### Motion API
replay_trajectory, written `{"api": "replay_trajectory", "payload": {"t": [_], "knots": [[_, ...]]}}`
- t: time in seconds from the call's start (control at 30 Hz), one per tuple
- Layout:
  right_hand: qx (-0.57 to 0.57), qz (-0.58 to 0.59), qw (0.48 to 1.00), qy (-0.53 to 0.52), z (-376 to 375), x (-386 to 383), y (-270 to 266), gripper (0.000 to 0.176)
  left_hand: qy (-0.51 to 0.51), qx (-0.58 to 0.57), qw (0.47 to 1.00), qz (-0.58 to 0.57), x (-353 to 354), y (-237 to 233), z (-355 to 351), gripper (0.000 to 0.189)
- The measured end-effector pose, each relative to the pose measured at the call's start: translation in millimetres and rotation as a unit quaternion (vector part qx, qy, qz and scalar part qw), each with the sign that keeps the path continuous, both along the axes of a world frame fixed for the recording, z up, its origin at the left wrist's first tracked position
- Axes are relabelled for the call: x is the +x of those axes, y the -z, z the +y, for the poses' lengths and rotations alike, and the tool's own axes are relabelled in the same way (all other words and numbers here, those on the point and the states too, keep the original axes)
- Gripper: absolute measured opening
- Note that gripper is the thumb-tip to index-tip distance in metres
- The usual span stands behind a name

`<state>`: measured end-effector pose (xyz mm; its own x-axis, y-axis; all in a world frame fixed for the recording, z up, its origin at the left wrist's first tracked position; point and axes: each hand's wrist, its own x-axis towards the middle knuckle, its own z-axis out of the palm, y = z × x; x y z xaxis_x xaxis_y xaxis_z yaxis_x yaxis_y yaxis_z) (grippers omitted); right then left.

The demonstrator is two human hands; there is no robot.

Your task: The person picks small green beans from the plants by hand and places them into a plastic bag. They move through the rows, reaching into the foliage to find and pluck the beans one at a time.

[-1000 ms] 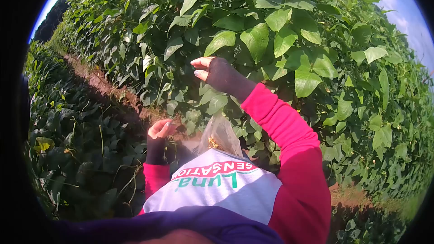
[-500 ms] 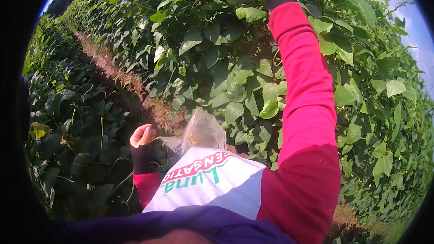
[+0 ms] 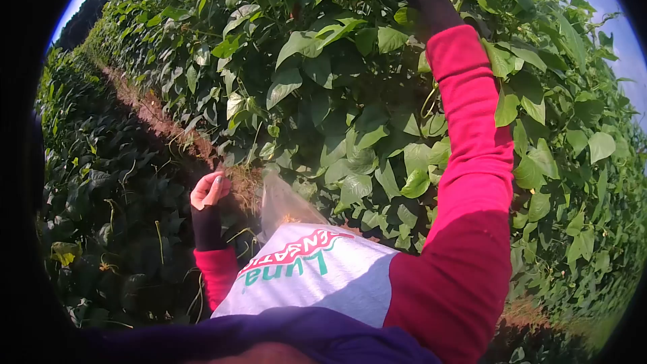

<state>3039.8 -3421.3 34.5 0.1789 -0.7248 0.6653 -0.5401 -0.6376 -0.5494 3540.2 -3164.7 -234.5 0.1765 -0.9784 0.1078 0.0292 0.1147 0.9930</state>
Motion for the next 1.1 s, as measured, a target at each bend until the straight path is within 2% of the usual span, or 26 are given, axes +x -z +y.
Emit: {"api": "replay_trajectory", "payload": {"t": [0.03,0.1,0.13,0.17,0.23,0.27,0.37,0.4,0.5,0.53,0.57,0.63,0.67,0.7,0.77,0.8,0.83,0.9,1.0,1.03,1.1], "knots": [[-0.063,0.137,0.988,0.021,11.6,12.7,1.7,0.032,0.013,-0.007,1.000,-0.003,0.9,-1.3,-8.7,0.020],[-0.073,0.299,0.933,0.188,36.5,50.3,1.3,0.026,0.026,-0.011,1.000,0.006,3.7,-0.8,-25.8,0.020],[-0.069,0.309,0.924,0.212,36.6,64.1,3.9,0.028,0.032,-0.016,0.999,0.005,1.8,-4.8,-31.8,0.020],[-0.148,0.333,0.899,0.242,30.1,66.5,16.7,0.030,0.038,-0.021,0.999,0.004,1.9,-7.3,-38.1,0.020],[-0.088,0.407,0.883,0.217,17.1,63.6,17.0,0.032,0.043,-0.036,0.998,0.000,6.8,-9.0,-51.8,0.020],[-0.082,0.465,0.848,0.240,9.6,63.9,17.4,0.028,0.041,-0.033,0.999,0.009,8.8,-12.8,-57.3,0.020],[-0.060,0.395,0.879,0.261,15.4,76.4,17.2,0.021,0.055,-0.060,0.997,0.008,20.5,-13.5,-76.7,0.020],[-0.183,0.329,0.896,0.236,-4.0,63.6,29.3,0.017,0.040,-0.060,0.997,0.002,23.5,-15.0,-82.5,0.020],[-0.155,0.326,0.897,0.255,-0.2,75.4,27.1,0.020,0.034,-0.064,0.997,0.012,32.8,-16.0,-96.6,0.019],[-0.152,0.289,0.918,0.224,-7.5,75.5,36.4,0.022,0.029,-0.064,0.998,0.006,40.0,-12.8,-101.0,0.020],[-0.153,0.289,0.917,0.231,-32.0,70.4,53.9,0.022,0.023,-0.063,0.998,0.001,47.0,-9.3,-104.8,0.021],[-0.136,0.206,0.955,0.162,-84.5,61.2,85.5,0.024,0.020,-0.061,0.998,0.011,58.3,-4.5,-108.6,0.021],[-0.242,0.468,0.778,0.342,9.3,120.0,55.5,0.026,0.010,-0.062,0.998,0.017,63.1,-4.5,-108.0,0.021],[-0.240,0.473,0.777,0.340,12.2,127.2,59.5,0.026,-0.002,-0.063,0.998,0.025,68.0,-2.9,-108.3,0.021],[-0.150,0.484,0.819,0.268,8.7,136.3,65.5,0.030,-0.019,-0.066,0.997,0.037,82.1,0.7,-114.7,0.020],[-0.100,0.500,0.811,0.286,2.6,139.7,73.0,0.032,-0.027,-0.068,0.997,0.039,88.1,0.3,-117.2,0.019],[-0.100,0.531,0.801,0.259,12.1,144.4,74.3,0.031,-0.034,-0.071,0.996,0.040,92.5,-2.3,-121.1,0.019],[-0.112,0.479,0.839,0.232,15.8,145.8,86.3,0.031,-0.038,-0.070,0.995,0.062,103.9,-1.5,-134.0,0.020],[-0.060,0.491,0.843,0.211,-53.7,93.8,130.8,0.032,-0.045,-0.087,0.994,0.049,114.3,-15.4,-147.7,0.021],[-0.007,0.476,0.849,0.230,-3.6,136.3,91.3,0.030,-0.040,-0.087,0.994,0.047,124.6,-14.9,-156.4,0.021],[-0.092,0.295,0.933,0.184,-5.8,116.3,97.0,0.025,-0.038,-0.093,0.993,0.057,139.9,-20.4,-170.8,0.021]]}}
